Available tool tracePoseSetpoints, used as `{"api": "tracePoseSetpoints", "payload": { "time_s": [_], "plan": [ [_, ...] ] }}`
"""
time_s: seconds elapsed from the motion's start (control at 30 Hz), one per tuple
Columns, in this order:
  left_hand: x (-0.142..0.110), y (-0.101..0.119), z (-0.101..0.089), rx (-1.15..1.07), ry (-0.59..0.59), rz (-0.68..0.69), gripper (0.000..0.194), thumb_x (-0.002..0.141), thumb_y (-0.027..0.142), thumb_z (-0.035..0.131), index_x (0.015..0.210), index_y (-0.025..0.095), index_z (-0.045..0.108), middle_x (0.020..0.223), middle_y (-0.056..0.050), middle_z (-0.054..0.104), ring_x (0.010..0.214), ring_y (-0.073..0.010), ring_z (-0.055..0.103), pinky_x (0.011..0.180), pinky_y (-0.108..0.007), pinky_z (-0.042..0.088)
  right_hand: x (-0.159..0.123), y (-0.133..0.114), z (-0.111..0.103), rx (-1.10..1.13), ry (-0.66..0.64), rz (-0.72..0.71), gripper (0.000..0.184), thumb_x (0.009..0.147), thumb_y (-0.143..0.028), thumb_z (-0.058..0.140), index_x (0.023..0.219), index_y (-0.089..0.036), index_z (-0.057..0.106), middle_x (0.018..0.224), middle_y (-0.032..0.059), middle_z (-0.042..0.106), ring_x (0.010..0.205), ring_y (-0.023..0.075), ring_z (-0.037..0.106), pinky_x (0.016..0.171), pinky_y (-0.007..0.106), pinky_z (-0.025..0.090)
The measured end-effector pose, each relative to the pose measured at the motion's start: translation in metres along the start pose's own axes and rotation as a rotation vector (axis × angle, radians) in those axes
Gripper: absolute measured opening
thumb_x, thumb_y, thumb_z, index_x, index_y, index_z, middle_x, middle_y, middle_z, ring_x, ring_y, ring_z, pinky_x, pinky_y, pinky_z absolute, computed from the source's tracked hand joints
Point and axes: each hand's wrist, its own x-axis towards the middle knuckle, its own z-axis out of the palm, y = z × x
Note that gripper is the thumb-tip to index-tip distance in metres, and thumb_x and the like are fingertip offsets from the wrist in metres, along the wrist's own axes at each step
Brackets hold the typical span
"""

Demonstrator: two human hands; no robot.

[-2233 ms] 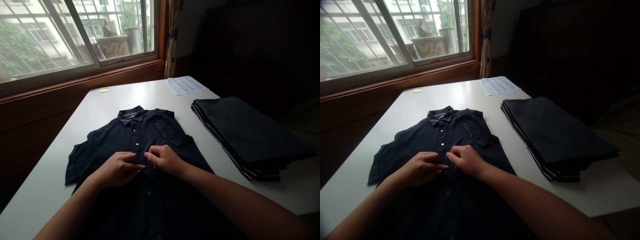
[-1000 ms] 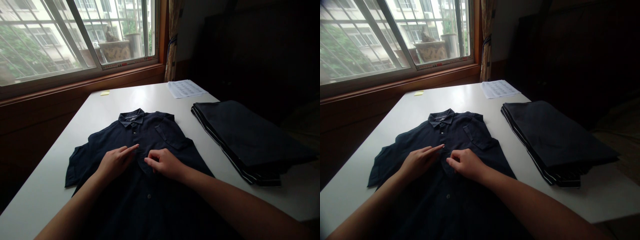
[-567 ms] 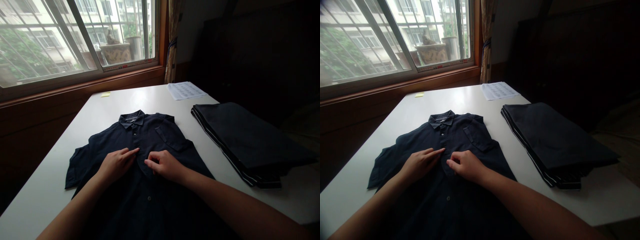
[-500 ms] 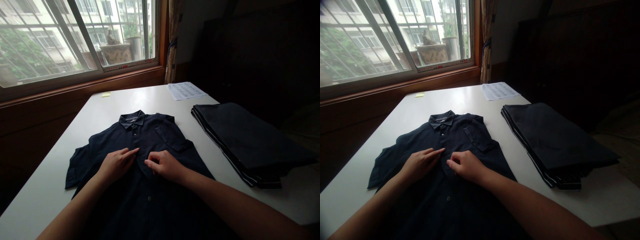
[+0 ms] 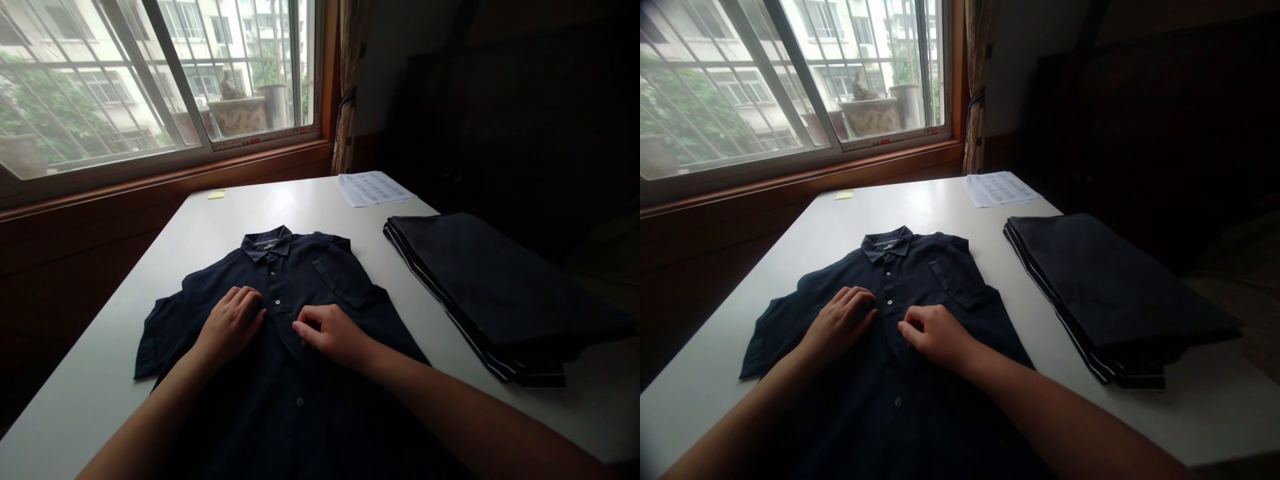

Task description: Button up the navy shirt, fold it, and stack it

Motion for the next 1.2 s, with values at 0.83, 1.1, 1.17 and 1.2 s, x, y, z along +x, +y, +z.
{"api": "tracePoseSetpoints", "payload": {
  "time_s": [0.83,1.1,1.17,1.2],
  "plan": [
    [-0.005,-0.027,0.007,0.166,0.046,-0.356,0.039,0.097,0.039,0.048,0.131,0.021,0.058,0.133,-0.012,0.058,0.123,-0.0300,0.052,0.098,-0.044,0.048,0.019,0.036,-0.003,-0.736,0.293,0.062,0.037,0.095,-0.034,0.052,0.129,-0.021,0.058,0.138,0.0123,0.053,0.127,0.0297,0.044,0.106,0.044,0.037],
    [0.007,-0.030,0.013,0.224,-0.015,-0.414,0.044,0.097,0.044,0.045,0.134,0.022,0.058,0.142,-0.010,0.053,0.130,-0.0301,0.047,0.104,-0.044,0.044,0.029,0.040,-0.003,-0.752,0.257,0.061,0.044,0.097,-0.037,0.049,0.137,-0.019,0.054,0.146,0.0114,0.050,0.134,0.0288,0.040,0.112,0.045,0.032],
    [0.009,-0.032,0.014,0.225,-0.014,-0.410,0.045,0.097,0.044,0.045,0.134,0.022,0.058,0.142,-0.010,0.053,0.130,-0.0300,0.047,0.105,-0.043,0.044,0.032,0.042,-0.004,-0.751,0.251,0.058,0.045,0.097,-0.038,0.048,0.137,-0.019,0.054,0.147,0.0112,0.049,0.134,0.0287,0.039,0.112,0.045,0.032],
    [0.010,-0.034,0.015,0.226,-0.014,-0.410,0.045,0.097,0.044,0.045,0.134,0.022,0.058,0.142,-0.010,0.053,0.130,-0.0298,0.047,0.105,-0.043,0.044,0.034,0.043,-0.005,-0.750,0.248,0.057,0.045,0.097,-0.038,0.048,0.138,-0.019,0.054,0.147,0.0113,0.049,0.135,0.0286,0.039,0.112,0.045,0.032]
  ]
}}
